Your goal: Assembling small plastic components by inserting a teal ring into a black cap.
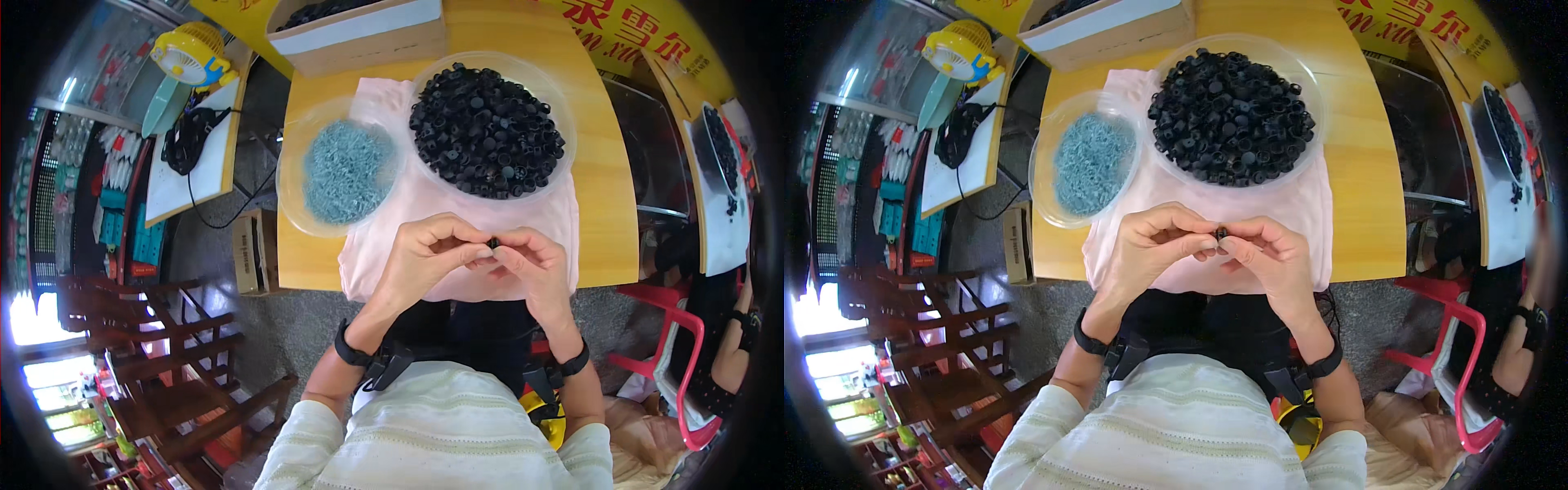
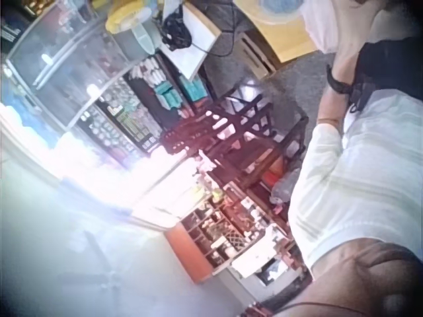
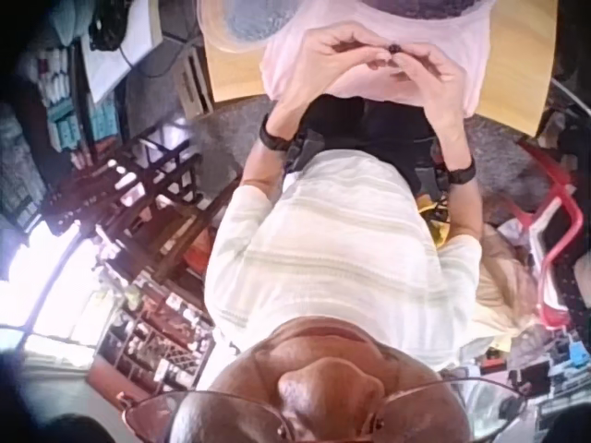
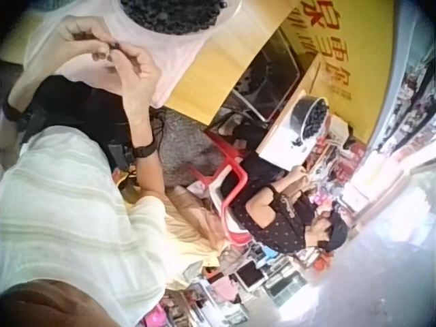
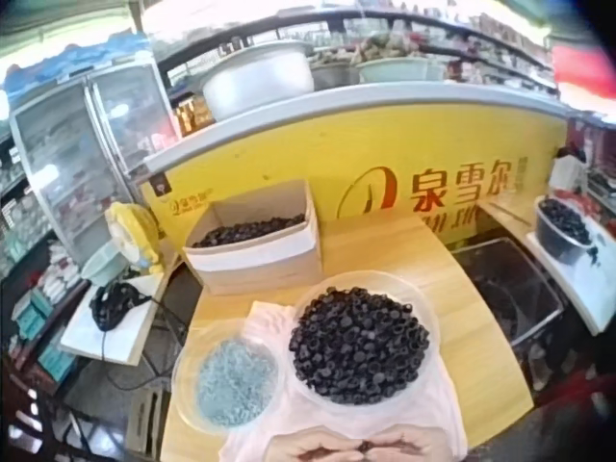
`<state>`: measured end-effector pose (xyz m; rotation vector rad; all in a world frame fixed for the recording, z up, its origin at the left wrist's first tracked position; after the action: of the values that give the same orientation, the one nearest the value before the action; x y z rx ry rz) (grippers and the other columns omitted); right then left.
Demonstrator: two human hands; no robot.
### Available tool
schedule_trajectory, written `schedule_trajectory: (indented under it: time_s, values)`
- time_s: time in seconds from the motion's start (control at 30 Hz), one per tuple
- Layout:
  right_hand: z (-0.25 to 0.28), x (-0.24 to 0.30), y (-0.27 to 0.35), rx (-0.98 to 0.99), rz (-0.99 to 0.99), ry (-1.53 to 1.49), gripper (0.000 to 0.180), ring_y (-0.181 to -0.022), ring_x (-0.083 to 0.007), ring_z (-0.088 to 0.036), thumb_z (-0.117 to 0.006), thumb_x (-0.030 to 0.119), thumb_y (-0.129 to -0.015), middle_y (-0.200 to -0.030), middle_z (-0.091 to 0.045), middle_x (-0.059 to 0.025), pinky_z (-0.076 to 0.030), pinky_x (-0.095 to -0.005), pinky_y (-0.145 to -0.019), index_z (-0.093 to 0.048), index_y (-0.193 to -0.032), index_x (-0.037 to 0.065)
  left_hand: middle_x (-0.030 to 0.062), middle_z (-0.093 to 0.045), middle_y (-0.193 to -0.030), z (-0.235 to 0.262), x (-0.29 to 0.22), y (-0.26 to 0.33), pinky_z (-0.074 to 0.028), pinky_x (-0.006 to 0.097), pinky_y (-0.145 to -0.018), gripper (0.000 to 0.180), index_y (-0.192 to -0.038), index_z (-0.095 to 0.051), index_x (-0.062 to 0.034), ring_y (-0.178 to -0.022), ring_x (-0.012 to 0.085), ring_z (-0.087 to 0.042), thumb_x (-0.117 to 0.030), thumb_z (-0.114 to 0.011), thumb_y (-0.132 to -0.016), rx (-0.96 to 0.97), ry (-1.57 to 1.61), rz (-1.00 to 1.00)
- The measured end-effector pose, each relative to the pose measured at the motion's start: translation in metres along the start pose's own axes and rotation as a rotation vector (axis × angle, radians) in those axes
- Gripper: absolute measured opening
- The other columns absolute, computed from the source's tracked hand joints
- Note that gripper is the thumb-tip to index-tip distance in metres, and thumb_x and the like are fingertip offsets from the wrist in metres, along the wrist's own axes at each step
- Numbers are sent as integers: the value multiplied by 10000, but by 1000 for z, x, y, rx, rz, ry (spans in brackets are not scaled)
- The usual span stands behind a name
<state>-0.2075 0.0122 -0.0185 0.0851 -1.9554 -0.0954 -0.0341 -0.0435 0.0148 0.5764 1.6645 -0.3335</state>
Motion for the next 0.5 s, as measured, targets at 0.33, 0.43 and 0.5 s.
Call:
schedule_trajectory:
  time_s: [0.33,0.43,0.5]
  values:
    - [21,-3,-8,-66,-167,-429,197,-830,-145,-642,-627,90,-875,-967,-660,-105,-582,-271,-621,-620,-1053,7,99,-634,-857,-5,-17,-52,-473,311,-697,179,-938,-668,-22,-790,244,-584,-65,-690,-765,-172,-883,-399]
    - [24,-7,-4,-112,-177,-439,204,-827,-149,-643,-639,96,-868,-960,-660,-103,-584,-284,-626,-622,-1053,11,100,-614,-849,-7,-8,-68,-466,353,-713,187,-894,-657,-15,-832,290,-565,-82,-708,-727,-169,-920,-429]
    - [19,-13,-10,-71,-172,-460,202,-828,-149,-644,-643,91,-864,-965,-660,-102,-580,-282,-624,-623,-1050,13,102,-615,-859,-3,0,-70,-477,349,-691,205,-895,-654,-13,-828,277,-582,-78,-717,-711,-186,-941,-343]
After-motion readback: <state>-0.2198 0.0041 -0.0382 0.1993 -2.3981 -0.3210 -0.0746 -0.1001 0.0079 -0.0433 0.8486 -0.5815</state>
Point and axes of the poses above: each hand's wrist, its own y-axis away from the middle knuckle, its own z-axis out of the back of the hand, x = y × z, the point moved 1 cm from there along -y, towards the middle knuckle
